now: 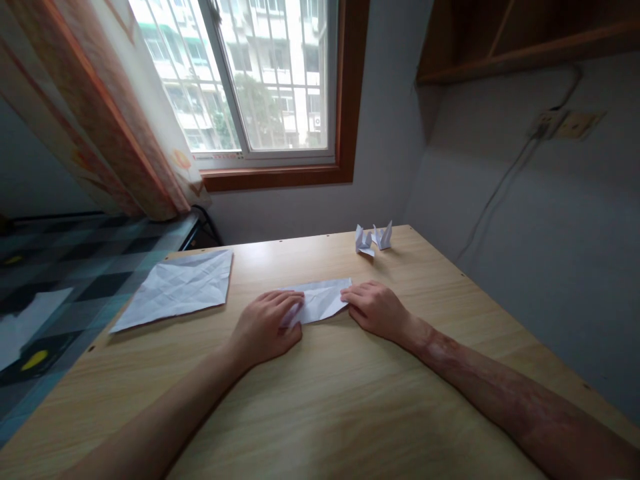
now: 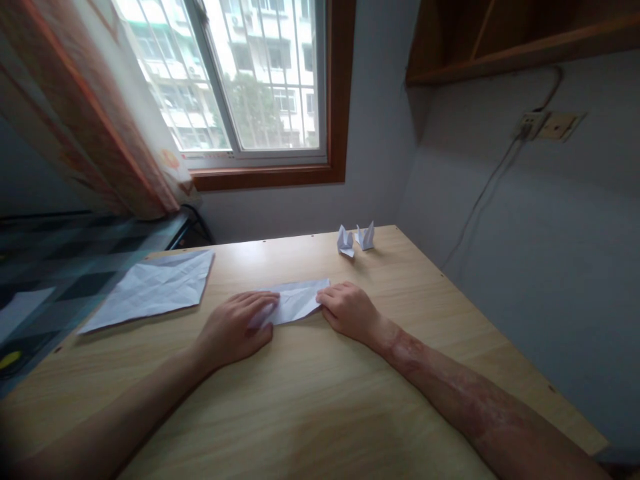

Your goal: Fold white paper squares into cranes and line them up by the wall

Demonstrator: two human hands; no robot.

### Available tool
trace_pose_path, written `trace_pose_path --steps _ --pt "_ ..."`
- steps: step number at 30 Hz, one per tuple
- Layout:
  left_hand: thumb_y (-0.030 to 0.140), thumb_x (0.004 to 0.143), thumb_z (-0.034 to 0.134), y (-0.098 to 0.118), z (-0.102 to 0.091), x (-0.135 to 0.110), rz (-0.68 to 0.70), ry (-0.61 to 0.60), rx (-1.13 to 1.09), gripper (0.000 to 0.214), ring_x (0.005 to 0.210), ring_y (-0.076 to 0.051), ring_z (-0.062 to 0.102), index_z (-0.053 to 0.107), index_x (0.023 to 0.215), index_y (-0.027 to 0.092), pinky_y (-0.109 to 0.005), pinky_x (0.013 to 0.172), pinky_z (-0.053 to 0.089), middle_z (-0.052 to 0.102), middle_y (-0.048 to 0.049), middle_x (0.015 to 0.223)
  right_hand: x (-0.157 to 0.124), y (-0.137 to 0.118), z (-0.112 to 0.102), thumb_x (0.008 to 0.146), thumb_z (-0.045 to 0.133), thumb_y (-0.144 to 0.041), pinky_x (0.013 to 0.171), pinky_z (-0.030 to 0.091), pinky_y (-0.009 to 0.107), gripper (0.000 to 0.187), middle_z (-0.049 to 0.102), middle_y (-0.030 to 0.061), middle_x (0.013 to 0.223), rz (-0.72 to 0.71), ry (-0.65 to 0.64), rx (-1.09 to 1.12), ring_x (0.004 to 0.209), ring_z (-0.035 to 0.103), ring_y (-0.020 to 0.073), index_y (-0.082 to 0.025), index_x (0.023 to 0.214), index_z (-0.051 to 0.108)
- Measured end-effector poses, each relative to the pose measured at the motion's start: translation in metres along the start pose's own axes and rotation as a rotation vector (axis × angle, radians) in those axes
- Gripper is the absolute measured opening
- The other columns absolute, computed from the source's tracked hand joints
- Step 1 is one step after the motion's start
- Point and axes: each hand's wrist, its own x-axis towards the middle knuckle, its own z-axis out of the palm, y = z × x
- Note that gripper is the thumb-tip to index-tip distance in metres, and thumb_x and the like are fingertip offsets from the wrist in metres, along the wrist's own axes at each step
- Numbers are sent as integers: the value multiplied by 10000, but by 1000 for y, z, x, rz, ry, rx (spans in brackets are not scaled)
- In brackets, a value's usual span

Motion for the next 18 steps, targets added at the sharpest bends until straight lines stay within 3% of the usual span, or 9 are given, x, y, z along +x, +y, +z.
trace_pose_path --steps 3,6,8,10,14,16,18 --pt "427 892 758 -1 -2 2 13 -11 -68 479 1278 -347 747 731 1333 242 -517 1136 583 774 -126 1408 -1 0 0 1009 644 -175 1013 576 446 189 843 100 1161 90 91 85 1082 784 294 -233 1133 774" --pt "443 981 701 -2 -2 0 -37 -1 -157 370 1141 -307 791 755 1292 249 -446 1023 627 818 -113 1289 -1 -1 -5 1078 622 -325 899 590 391 167 828 64 992 228 202 281 936 768 263 -243 1055 765" --pt "431 1045 633 -3 0 -2 -147 26 -285 269 914 -245 793 794 1105 224 -357 861 637 844 -82 1044 -1 -1 -7 1091 618 -432 842 590 368 263 796 46 908 314 263 409 872 738 245 -237 962 740" --pt "488 1048 641 -4 2 -3 -297 52 -504 350 769 -209 745 782 932 189 -307 731 612 810 -59 863 -1 0 -6 1069 645 -521 789 597 354 341 774 42 872 401 304 550 837 720 237 -231 902 708" --pt "618 980 705 -13 10 -2 -499 11 -927 457 765 -245 751 767 979 165 -337 651 610 814 -80 899 2 6 2 1001 703 -588 738 624 357 365 781 62 943 525 267 870 851 748 253 -227 1057 713" --pt "589 976 710 -18 13 -1 -494 3 -856 424 823 -255 756 750 1026 170 -362 699 628 810 -89 945 3 11 6 979 727 -550 782 634 370 381 776 63 960 544 240 876 886 757 257 -216 1162 711" --pt "517 933 762 -22 14 0 -452 100 -580 383 947 -271 748 731 1107 177 -418 837 647 798 -103 1051 2 17 10 952 756 -482 824 626 372 393 760 56 963 545 238 722 906 741 246 -203 1226 714"
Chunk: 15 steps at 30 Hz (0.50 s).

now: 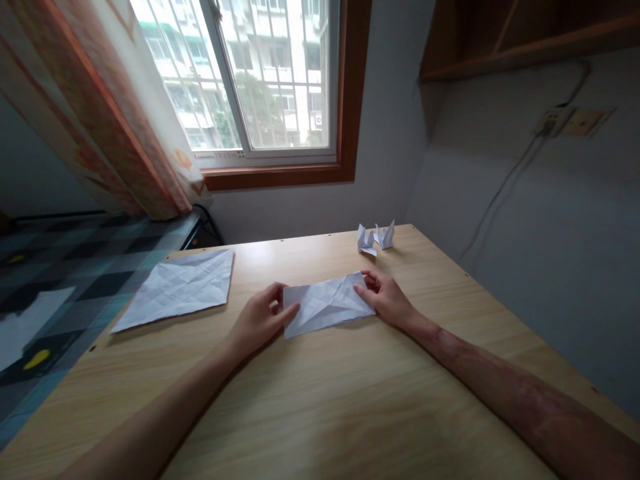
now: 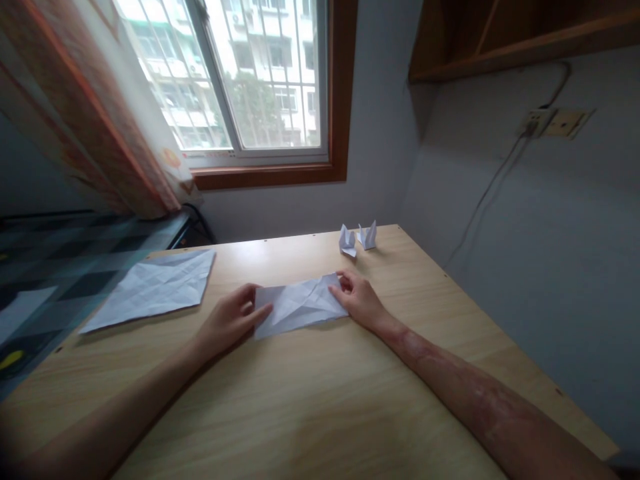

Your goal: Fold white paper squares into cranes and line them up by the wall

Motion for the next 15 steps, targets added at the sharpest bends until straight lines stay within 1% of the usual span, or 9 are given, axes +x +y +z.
trace_pose_path --steps 2,3,4,5,7,8,9,11,15 --pt "444 901 796 3 -1 0 126 155 252 456 1136 -315 717 694 1257 180 -517 1030 609 765 -145 1240 1 4 -1 915 792 -420 866 616 381 426 748 62 1015 -47 33 -181 930 716 239 -202 1274 718" --pt "421 911 790 6 -1 -1 193 181 337 509 1240 -341 688 665 1343 182 -561 1112 566 733 -171 1345 1 4 -2 893 816 -403 896 614 393 464 745 73 1069 -72 37 -249 955 709 242 -205 1300 713" --pt "405 941 767 10 -1 -3 266 148 383 535 1333 -358 653 637 1414 190 -583 1178 521 697 -185 1438 1 4 -2 873 840 -397 933 612 410 508 741 89 1134 -98 34 -296 992 706 250 -207 1324 705" --pt "399 974 741 15 -1 -5 341 60 403 543 1391 -359 631 616 1468 212 -581 1217 495 669 -180 1506 1 4 -3 858 859 -397 972 608 429 551 734 104 1196 -123 25 -325 1035 706 262 -208 1348 692" --pt "414 1015 706 24 2 -9 476 -178 406 560 1442 -348 617 588 1544 273 -558 1243 486 635 -148 1586 0 1 -3 845 879 -392 1032 597 465 623 718 129 1288 -172 -3 -359 1119 703 288 -209 1398 658" --pt "419 1035 685 27 3 -11 518 -294 400 559 1453 -341 617 576 1569 296 -546 1245 491 624 -132 1610 -1 -1 -3 846 879 -380 1051 592 477 642 714 137 1317 -193 -21 -374 1154 699 299 -209 1418 643" --pt "431 1047 672 29 4 -12 540 -377 394 569 1470 -340 608 562 1592 306 -539 1246 495 611 -124 1630 -2 -3 -3 854 871 -365 1061 590 483 645 712 141 1337 -210 -38 -389 1177 697 307 -210 1432 633" --pt "456 1059 659 31 6 -13 544 -467 384 594 1505 -344 581 538 1620 303 -536 1254 491 583 -119 1663 -3 -6 -3 872 850 -333 1068 592 481 663 706 143 1385 -233 -71 -408 1197 701 312 -215 1476 603" --pt "479 1064 652 29 5 -12 515 -494 378 615 1542 -338 544 511 1632 291 -530 1277 468 554 -114 1690 -6 -9 -1 909 797 -263 1084 598 489 807 690 147 1468 -286 -96 -454 1176 730 309 -238 1642 458"
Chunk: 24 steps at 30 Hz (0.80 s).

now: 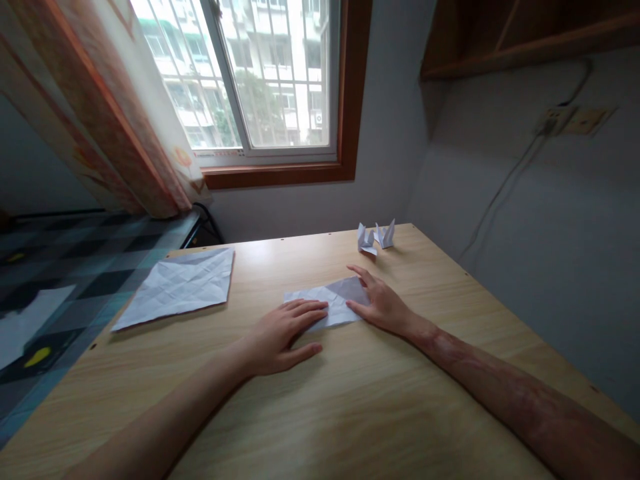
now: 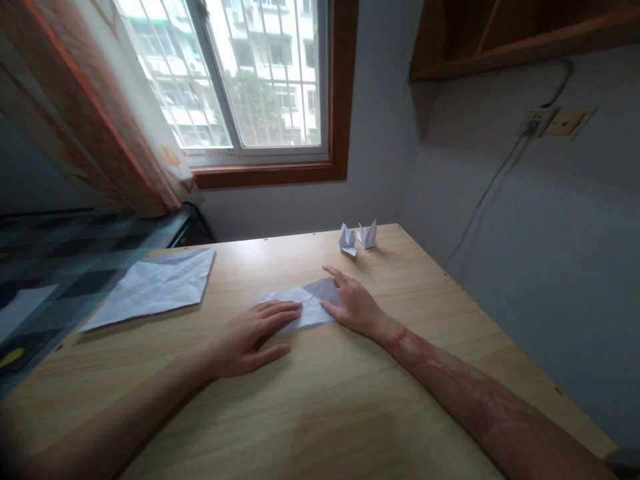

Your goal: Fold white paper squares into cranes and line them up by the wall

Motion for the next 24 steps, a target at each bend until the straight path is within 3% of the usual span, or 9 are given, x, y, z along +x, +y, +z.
trace_pose_path --steps 4,6,9,13,18,24 --pt "468 1079 631 1 0 1 -16 10 14 564 1522 -326 566 532 1601 277 -533 1292 448 578 -117 1666 -2 -9 -2 1012 651 -192 1147 572 523 735 693 138 1517 -190 -80 -33 1319 703 326 -274 1701 410" --pt "456 1081 628 2 0 2 -22 30 22 517 1489 -321 598 566 1559 269 -545 1312 420 613 -119 1630 -2 -14 -5 1056 594 -188 1176 559 501 641 678 123 1557 -287 -143 -17 1381 682 304 -282 1678 467" --pt "451 1079 625 3 2 2 -68 90 49 452 1437 -307 641 616 1483 247 -545 1327 398 667 -121 1564 -2 -21 -10 1055 652 -265 1216 521 507 549 656 119 1591 -391 -239 -55 1446 642 307 -275 1600 589" --pt "469 1079 620 2 4 1 -148 170 133 455 1412 -304 661 638 1473 242 -567 1336 366 706 -118 1507 -3 -28 -15 1011 729 -356 1225 499 538 607 636 144 1608 -455 -320 -103 1454 613 341 -233 1593 607" --pt "561 1015 702 1 7 1 -92 164 245 552 1450 -353 623 677 1487 277 -614 1320 360 689 -112 1537 -5 -35 -19 1003 702 -299 1193 546 513 580 655 153 1583 -503 -358 -27 1399 646 323 -190 1566 618" --pt "227 971 587 5 6 -1 -99 158 304 503 1377 -363 636 709 1457 262 -572 1139 534 649 -111 1577 -10 -40 -20 956 676 -236 1218 542 444 582 668 138 1571 -566 -433 67 1427 659 287 -191 1534 629"
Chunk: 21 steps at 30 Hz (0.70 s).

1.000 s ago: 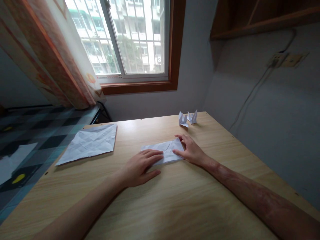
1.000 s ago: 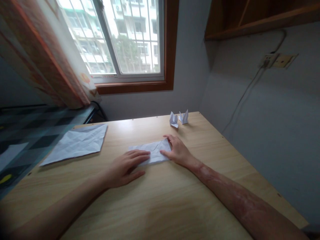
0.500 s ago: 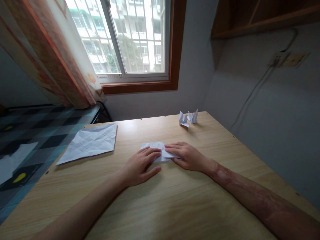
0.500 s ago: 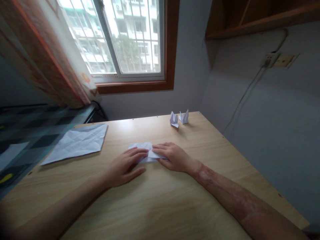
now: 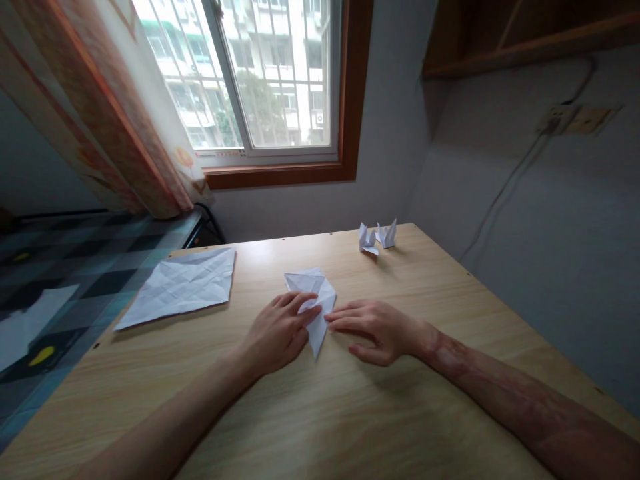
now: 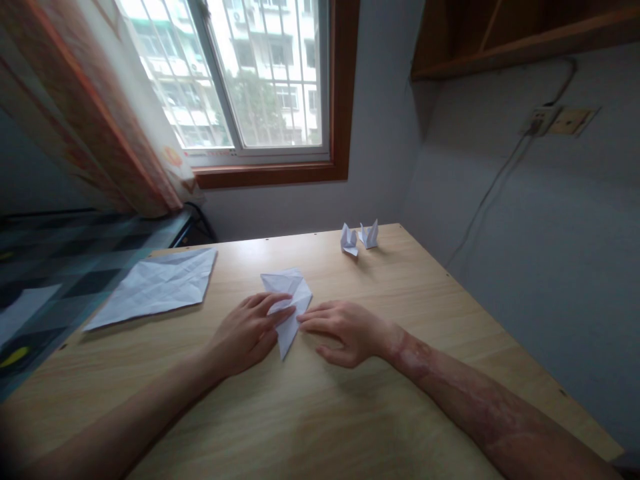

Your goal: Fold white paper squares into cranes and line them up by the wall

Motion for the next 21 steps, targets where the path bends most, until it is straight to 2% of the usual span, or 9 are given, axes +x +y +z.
trace_pose_path --steps 3,7,10,13,16,21 --pt "242 982 577 3 -1 0 -13 3 -61 455 1254 -327 706 719 1414 254 -535 1095 572 719 -111 1462 1 -1 3 944 672 -218 1226 532 428 566 695 133 1535 -14 15 5 1415 674 273 -195 1509 637" --pt "440 959 731 4 1 2 -51 76 -120 422 1221 -328 739 734 1318 217 -511 1087 602 759 -130 1383 3 5 8 970 654 -191 1260 485 490 514 681 122 1552 79 131 -125 1462 632 280 -233 1483 646" --pt "345 963 730 2 2 4 -2 117 -116 311 1259 -308 733 765 1256 244 -493 1126 591 774 -109 1362 2 10 10 1002 673 -253 1310 406 549 574 588 157 1649 219 171 -192 1564 526 312 -214 1567 582" --pt "273 1020 662 2 3 4 16 154 -47 215 1121 -266 776 800 1185 265 -430 997 641 816 -83 1249 2 13 11 1034 673 -328 1322 369 571 578 586 151 1652 305 137 -205 1562 520 320 -229 1594 566" --pt "274 1083 584 6 6 1 4 173 10 222 1004 -231 812 790 1162 245 -347 847 655 830 -75 1233 2 13 11 1031 679 -335 1279 418 558 534 663 147 1560 320 141 -223 1454 604 320 -225 1549 609" --pt "266 1124 500 9 11 -2 -41 104 46 241 944 -218 821 735 1167 237 -300 771 624 839 -75 1185 2 12 9 1012 693 -309 1149 523 522 404 750 149 1358 293 183 -244 1257 665 328 -198 1400 697"
